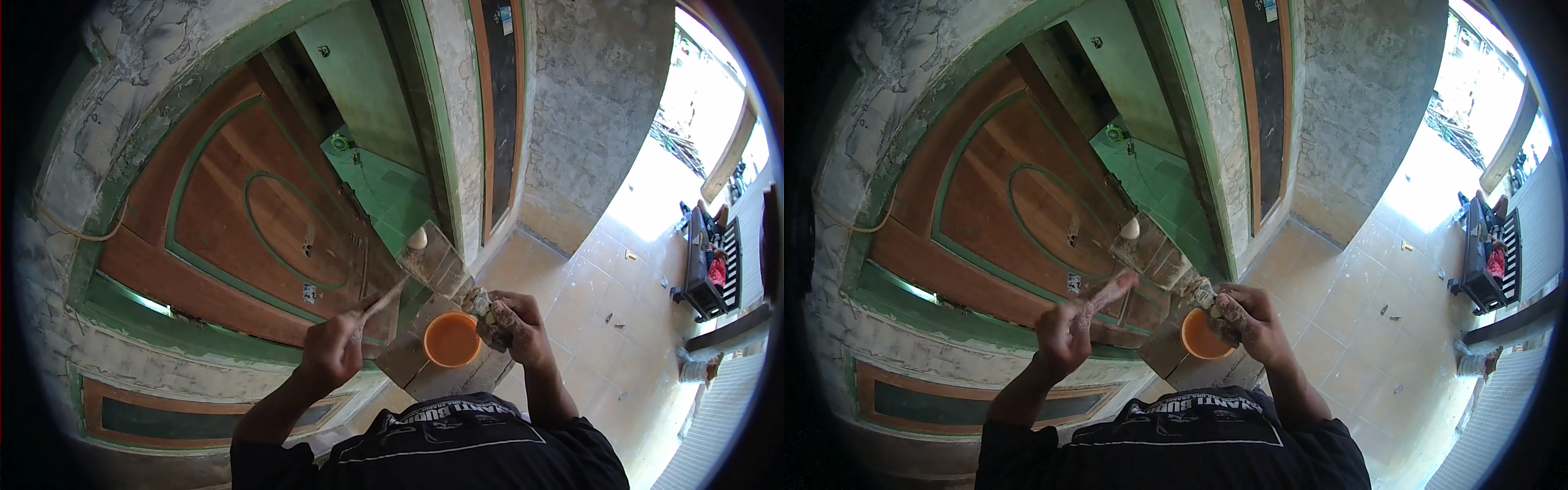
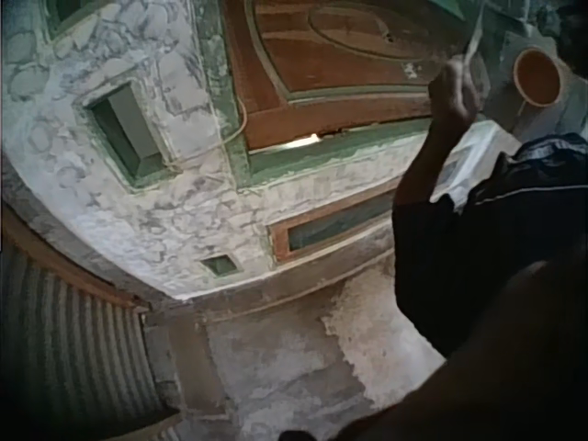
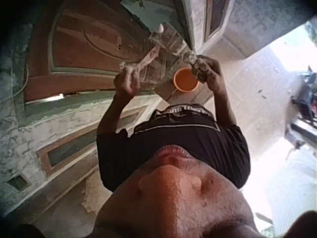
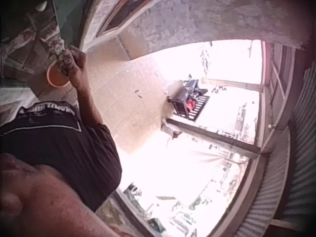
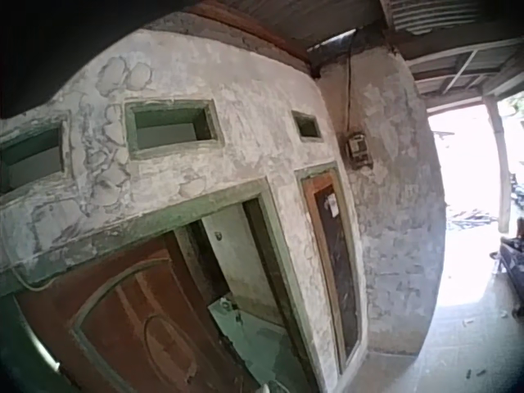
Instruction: The person applies a putty-like material to the upper wall and around window frames using a spreader, repeatedly scooping material from a bucket and smoothing it over the damaged surfaces.
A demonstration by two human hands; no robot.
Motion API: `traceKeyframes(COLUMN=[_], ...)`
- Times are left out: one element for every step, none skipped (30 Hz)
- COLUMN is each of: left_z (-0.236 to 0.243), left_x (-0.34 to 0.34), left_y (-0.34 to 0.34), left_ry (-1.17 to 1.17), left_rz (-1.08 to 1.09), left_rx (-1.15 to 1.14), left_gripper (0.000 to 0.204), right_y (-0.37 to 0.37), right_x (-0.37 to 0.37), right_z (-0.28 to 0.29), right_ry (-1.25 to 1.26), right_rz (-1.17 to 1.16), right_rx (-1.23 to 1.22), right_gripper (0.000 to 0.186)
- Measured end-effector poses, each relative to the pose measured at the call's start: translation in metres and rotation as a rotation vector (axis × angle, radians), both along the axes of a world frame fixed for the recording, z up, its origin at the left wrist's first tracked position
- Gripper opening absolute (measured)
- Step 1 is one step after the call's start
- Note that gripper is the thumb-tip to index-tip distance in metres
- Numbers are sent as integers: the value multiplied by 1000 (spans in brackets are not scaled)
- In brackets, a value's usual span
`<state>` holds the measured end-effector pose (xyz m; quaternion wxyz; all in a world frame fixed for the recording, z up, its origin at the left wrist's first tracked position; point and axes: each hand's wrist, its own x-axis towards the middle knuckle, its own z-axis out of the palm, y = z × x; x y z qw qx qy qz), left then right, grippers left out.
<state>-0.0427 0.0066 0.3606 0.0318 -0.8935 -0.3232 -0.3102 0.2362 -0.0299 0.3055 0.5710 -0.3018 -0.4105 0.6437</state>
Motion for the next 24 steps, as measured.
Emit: traceKeyframes(left_z=[4, 7, 12, 23, 25, 26, 25, 24, 25, 25, 26, 26, 25, 24, 26, 29, 29, 28, 27, 27, 27, 25, 23, 23], left_x=[2, 6, 11, 11, 9, 8, 6, 3, 4, 6, 8, 10, 11, 12, 13, 14, 14, 13, 13, 14, 14, 14, 14, 14], left_y=[-2, -1, 1, 5, 9, 12, 13, 13, 11, 8, 7, 6, 3, 1, 1, 1, 0, 0, -1, -1, 0, 1, 2, 2], left_ry=[4, -368, -744, -796, -807, -896, -984, -987, -993, -1018, -1037, -1038, -1033, -1025, -1021, -1006, -996, -996, -1004, -1012, -1011, -1017, -1022, -1021], left_rz=[6, 24, 37, 20, 29, 1, -32, -26, -21, -16, -13, -11, -9, -9, -10, -35, -56, -54, -56, -64, -66, -60, -53, -52], left_rx=[-4, -390, -778, -972, -971, -1146, -1321, -1351, -1348, -1327, -1304, -1300, -1252, -1209, -1211, -1214, -1217, -1220, -1227, -1231, -1230, -1231, -1232, -1232], left_gripper=[17, 17, 17, 20, 20, 23, 25, 25, 25, 26, 27, 27, 28, 29, 29, 24, 19, 19, 19, 19, 19, 19, 19, 19], right_y=[0, 0, 1, 1, 2, 4, 6, 5, 4, 2, 1, -1, -3, -5, -6, -6, -5, -3, -3, -2, -2, -1, -1, 0], right_x=[-1, -4, -7, -9, -13, -15, -17, -19, -22, -25, -29, -34, -37, -39, -40, -40, -40, -40, -41, -39, -37, -34, -33, -31], right_z=[-2, -4, -7, -9, -9, -10, -11, -17, -21, -25, -28, -30, -33, -36, -39, -42, -43, -44, -45, -47, -49, -51, -53, -55], right_ry=[1, -2, -194, -387, -392, -534, -674, -680, -679, -747, -812, -782, -779, -815, -851, -863, -863, -847, -831, -832, -862, -891, -891, -906], right_rz=[-18, -15, -205, -393, -381, -489, -596, -602, -594, -643, -697, -728, -727, -740, -753, -770, -768, -786, -804, -807, -821, -835, -835, -840], right_rx=[38, 32, 104, 178, 178, 324, 473, 476, 478, 515, 553, 575, 578, 583, 589, 577, 574, 558, 543, 543, 539, 535, 535, 533], right_gripper=[32, 32, 27, 26, 26, 29, 37, 43, 43, 44, 44, 46, 46, 46, 45, 46, 46, 46, 46, 46, 46, 46, 46, 46])
